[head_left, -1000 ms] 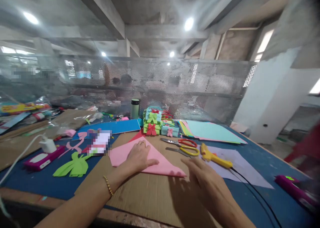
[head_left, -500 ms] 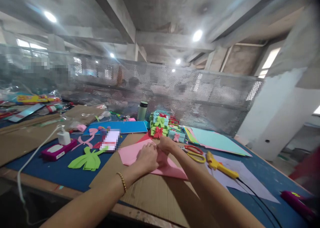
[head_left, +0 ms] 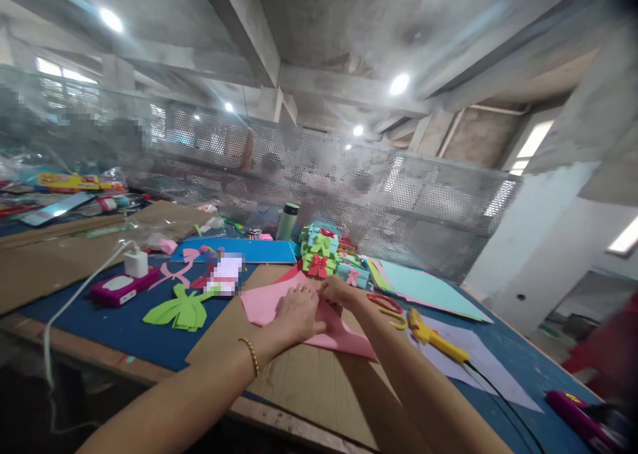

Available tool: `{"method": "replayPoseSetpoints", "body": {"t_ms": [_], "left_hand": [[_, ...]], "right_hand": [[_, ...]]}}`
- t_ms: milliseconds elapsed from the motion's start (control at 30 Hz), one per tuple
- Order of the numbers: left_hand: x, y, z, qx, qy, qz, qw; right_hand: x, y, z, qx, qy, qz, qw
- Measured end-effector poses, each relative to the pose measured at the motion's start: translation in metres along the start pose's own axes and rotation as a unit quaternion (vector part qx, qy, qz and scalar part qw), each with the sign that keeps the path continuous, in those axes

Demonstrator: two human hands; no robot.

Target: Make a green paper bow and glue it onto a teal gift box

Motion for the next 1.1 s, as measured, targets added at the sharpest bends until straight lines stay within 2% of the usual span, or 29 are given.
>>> {"method": "replayPoseSetpoints", "body": {"t_ms": [167, 367, 633, 733, 800, 900, 933, 967, 1000, 1033, 1100], "left_hand": [[0.000, 0.001, -0.004, 0.000, -0.017, -0.002, 1.000], [0.000, 0.001, -0.003, 0.007, -0.012, 0.004, 1.000], [0.000, -0.001, 0.000, -0.008, -0.016, 0.013, 1.000], [-0.006, 0.006, 0.014, -0.032, -0.033, -0.001, 0.999], [-0.018, 0.019, 0.034, -0.053, -0.084, 0.004, 0.995], [-0.048, 0.053, 0.072, -0.124, -0.247, 0.079, 0.958], [-0.058, 0.065, 0.081, -0.170, -0.288, 0.115, 0.935], [-0.066, 0.074, 0.087, -0.236, -0.302, 0.146, 0.912], [-0.070, 0.079, 0.089, -0.324, -0.278, 0.161, 0.890], [-0.071, 0.078, 0.088, -0.420, -0.227, 0.153, 0.865], [-0.066, 0.062, 0.086, -0.584, -0.105, 0.099, 0.799]], "right_hand": [[0.001, -0.008, -0.003, -0.024, 0.061, -0.063, 0.996], [0.004, -0.013, -0.003, -0.012, 0.066, -0.041, 0.997], [-0.001, -0.009, 0.004, 0.034, -0.015, 0.051, 0.998], [-0.015, -0.003, 0.020, 0.075, -0.071, 0.101, 0.990], [-0.031, 0.000, 0.036, 0.114, -0.111, 0.133, 0.978], [-0.065, 0.002, 0.059, 0.176, -0.165, 0.173, 0.955], [-0.077, 0.003, 0.065, 0.193, -0.181, 0.184, 0.947], [-0.088, 0.003, 0.069, 0.210, -0.194, 0.193, 0.938], [-0.098, 0.004, 0.071, 0.229, -0.205, 0.201, 0.930], [-0.106, 0.004, 0.072, 0.252, -0.213, 0.208, 0.921], [-0.117, 0.004, 0.071, 0.302, -0.222, 0.215, 0.902]]}}
Point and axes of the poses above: each hand's wrist, its own x-axis towards the middle knuckle, its own z-axis out of the back of the hand, y = z × x, the point moved 5 cm from there along x, towards the middle knuckle, and after that the axes turned 3 degrees about y, right-handed, at the moved point
